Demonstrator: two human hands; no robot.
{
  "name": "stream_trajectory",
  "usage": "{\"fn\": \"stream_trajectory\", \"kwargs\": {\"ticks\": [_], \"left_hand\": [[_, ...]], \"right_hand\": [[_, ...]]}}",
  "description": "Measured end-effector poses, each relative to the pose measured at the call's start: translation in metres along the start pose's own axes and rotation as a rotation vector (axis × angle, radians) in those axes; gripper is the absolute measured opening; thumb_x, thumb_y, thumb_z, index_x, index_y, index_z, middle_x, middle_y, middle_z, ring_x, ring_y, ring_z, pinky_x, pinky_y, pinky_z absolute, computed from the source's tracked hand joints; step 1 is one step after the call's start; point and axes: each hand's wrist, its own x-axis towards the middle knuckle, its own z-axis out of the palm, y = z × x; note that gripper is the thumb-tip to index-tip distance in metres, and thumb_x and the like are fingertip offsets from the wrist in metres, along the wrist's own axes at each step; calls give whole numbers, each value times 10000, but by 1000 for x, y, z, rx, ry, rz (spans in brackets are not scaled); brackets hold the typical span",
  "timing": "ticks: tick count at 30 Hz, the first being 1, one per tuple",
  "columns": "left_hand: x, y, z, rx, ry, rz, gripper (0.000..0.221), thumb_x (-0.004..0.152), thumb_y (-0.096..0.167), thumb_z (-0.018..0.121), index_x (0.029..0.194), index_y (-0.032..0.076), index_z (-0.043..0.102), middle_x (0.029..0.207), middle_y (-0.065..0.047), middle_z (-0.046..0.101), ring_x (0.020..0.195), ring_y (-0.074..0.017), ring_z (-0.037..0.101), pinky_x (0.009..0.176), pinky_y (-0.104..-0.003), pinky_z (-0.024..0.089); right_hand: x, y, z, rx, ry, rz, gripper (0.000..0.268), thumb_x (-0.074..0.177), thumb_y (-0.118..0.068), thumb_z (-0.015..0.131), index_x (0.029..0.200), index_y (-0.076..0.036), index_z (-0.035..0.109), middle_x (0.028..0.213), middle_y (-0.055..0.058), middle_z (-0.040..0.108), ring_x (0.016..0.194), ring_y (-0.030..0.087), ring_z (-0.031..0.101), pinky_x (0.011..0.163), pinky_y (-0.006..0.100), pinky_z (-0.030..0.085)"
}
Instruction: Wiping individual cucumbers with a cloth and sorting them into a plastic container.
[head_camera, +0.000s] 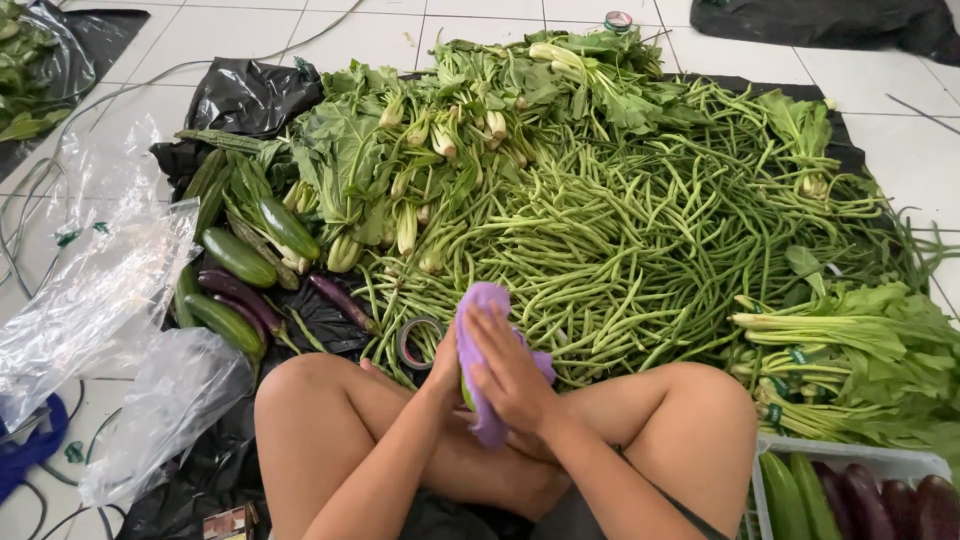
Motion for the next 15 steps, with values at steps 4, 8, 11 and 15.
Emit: {"fn": "stream_trajectory", "kwargs": {"ticks": [4,8,11,15], "left_hand": [[-6,-10,-32,77,-4,16,551,1031,546,457,1270,72,606,1182,-102,598,1104,-219,540,1104,-381,410],[-17,-13,-83,158,-22,44,546,1035,526,445,1292,70,601,1224,-115,582,1147,-235,517,1124,-389,387],[-22,-8,-92,213,-37,62,543,1038,511,436,1308,68,597,1256,-125,571,1180,-248,500,1139,-395,370],[-34,-10,-98,301,-40,79,540,1043,491,424,1330,65,591,1298,-137,555,1224,-264,478,1159,-403,348]], "right_hand": [[3,-60,-19,29,-89,-59,538,987,-193,439,1482,17,461,1592,154,420,1559,387,204,1240,534,173],[7,7,-18,-57,23,18,507,1061,-241,332,1474,3,497,1551,174,471,1499,395,297,1244,536,125],[5,48,-14,57,94,216,536,1085,-289,312,1558,-37,325,1606,220,298,1502,453,229,1251,559,133],[3,5,-3,115,30,243,668,1087,-216,371,1649,-40,56,1666,347,-24,1502,550,29,1232,616,95]]}}
